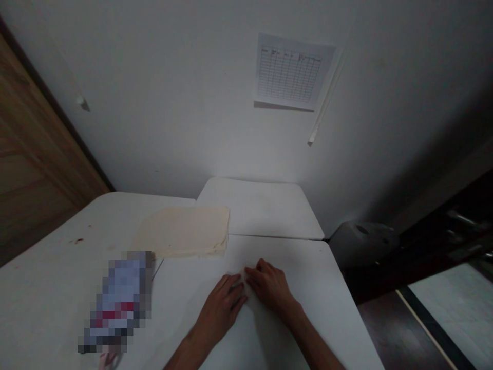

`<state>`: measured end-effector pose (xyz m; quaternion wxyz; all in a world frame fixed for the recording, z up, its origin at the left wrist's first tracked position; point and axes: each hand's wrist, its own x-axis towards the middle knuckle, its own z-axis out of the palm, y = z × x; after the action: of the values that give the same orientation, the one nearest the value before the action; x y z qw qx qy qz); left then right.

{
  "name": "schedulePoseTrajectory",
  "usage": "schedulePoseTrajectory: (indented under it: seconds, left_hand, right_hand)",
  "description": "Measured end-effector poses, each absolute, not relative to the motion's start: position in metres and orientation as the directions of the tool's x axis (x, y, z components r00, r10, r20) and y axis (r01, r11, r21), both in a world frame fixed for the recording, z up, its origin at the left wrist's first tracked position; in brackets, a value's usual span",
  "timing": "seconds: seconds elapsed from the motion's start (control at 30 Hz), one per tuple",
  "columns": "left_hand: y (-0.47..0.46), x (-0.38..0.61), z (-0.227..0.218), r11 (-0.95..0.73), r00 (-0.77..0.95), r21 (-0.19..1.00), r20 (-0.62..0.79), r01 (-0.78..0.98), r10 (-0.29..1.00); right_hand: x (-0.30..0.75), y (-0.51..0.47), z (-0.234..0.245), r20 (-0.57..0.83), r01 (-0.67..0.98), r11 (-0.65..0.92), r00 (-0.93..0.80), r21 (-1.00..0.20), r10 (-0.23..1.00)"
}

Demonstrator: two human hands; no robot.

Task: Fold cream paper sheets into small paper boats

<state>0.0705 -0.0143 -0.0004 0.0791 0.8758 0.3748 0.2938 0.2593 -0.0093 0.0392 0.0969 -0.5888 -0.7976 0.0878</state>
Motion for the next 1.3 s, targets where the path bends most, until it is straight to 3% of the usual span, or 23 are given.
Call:
schedulePoseTrajectory:
  seconds: [0.37,0.6,0.97,1.13,1.3]
  left_hand:
    - [-0.016,0.069,-0.002,-0.671,0.542,0.386,0.397,0.633,0.74]
    - [-0.011,0.071,-0.001,-0.644,0.508,0.498,0.397,0.58,0.765]
    - [0.004,0.081,0.0,-0.436,0.304,0.681,0.314,0.588,0.9]
    - [0.006,0.084,0.0,-0.376,0.294,0.808,0.262,0.454,0.919]
    - [0.006,0.085,0.01,-0.391,0.305,0.845,0.288,0.364,0.908]
  right_hand:
    - [0.268,-0.022,0.028,0.111,0.935,0.324,-0.31,-0.145,0.944]
    - [0.283,-0.042,0.026,0.134,0.937,0.324,-0.307,-0.132,0.942]
    - [0.257,-0.007,0.033,0.136,0.854,0.159,-0.104,-0.495,0.985]
    - [0.255,-0.002,0.026,0.167,0.755,0.142,-0.044,-0.64,0.985]
    - [0.262,-0.006,0.021,0.157,0.618,0.154,-0.051,-0.771,0.986]
